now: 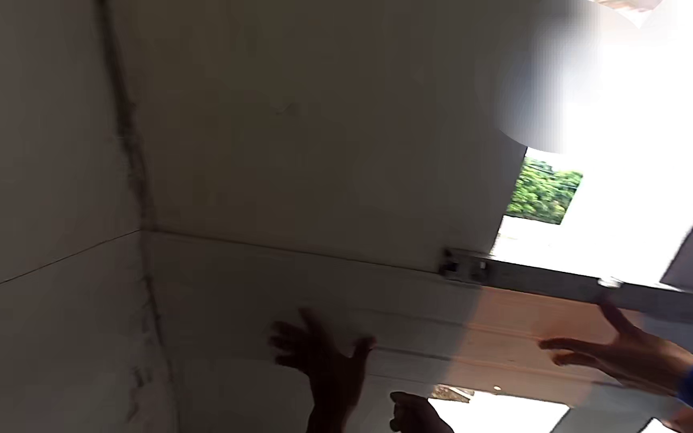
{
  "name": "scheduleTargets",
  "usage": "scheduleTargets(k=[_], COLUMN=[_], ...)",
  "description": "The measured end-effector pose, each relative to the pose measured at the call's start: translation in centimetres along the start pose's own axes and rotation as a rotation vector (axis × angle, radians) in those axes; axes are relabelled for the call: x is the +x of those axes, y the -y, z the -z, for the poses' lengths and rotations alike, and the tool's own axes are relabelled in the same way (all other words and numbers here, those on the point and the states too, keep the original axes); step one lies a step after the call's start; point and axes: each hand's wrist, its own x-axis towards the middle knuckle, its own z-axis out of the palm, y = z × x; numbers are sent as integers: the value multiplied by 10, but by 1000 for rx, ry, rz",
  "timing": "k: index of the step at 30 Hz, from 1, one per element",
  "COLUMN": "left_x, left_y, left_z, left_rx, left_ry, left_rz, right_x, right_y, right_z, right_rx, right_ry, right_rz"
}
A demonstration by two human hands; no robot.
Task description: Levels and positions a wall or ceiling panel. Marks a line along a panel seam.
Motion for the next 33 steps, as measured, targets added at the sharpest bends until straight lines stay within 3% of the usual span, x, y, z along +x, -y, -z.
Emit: scheduleTargets(k=[5, 10, 13, 19, 25, 33], left_x=[1, 4, 6, 6, 3, 4], left_y=[4, 2, 0, 2, 4, 6], left_z=[4, 14, 24, 26, 25, 30], left_rx=[27, 42, 30, 10, 1, -19], left_ry=[62, 174, 197, 280, 267, 308], left_rz=[43, 92, 97, 136, 173, 189], right_x=[44, 68, 90, 127, 156, 168], right_y=[59, 143, 176, 230, 271, 285], right_z=[-11, -51, -88, -143, -199, -240], right_rx=[-176, -316, -376, -551, -642, -850], right_ry=[54, 139, 85, 88, 70, 140], right_rz=[469, 682, 875, 985, 1217, 1418])
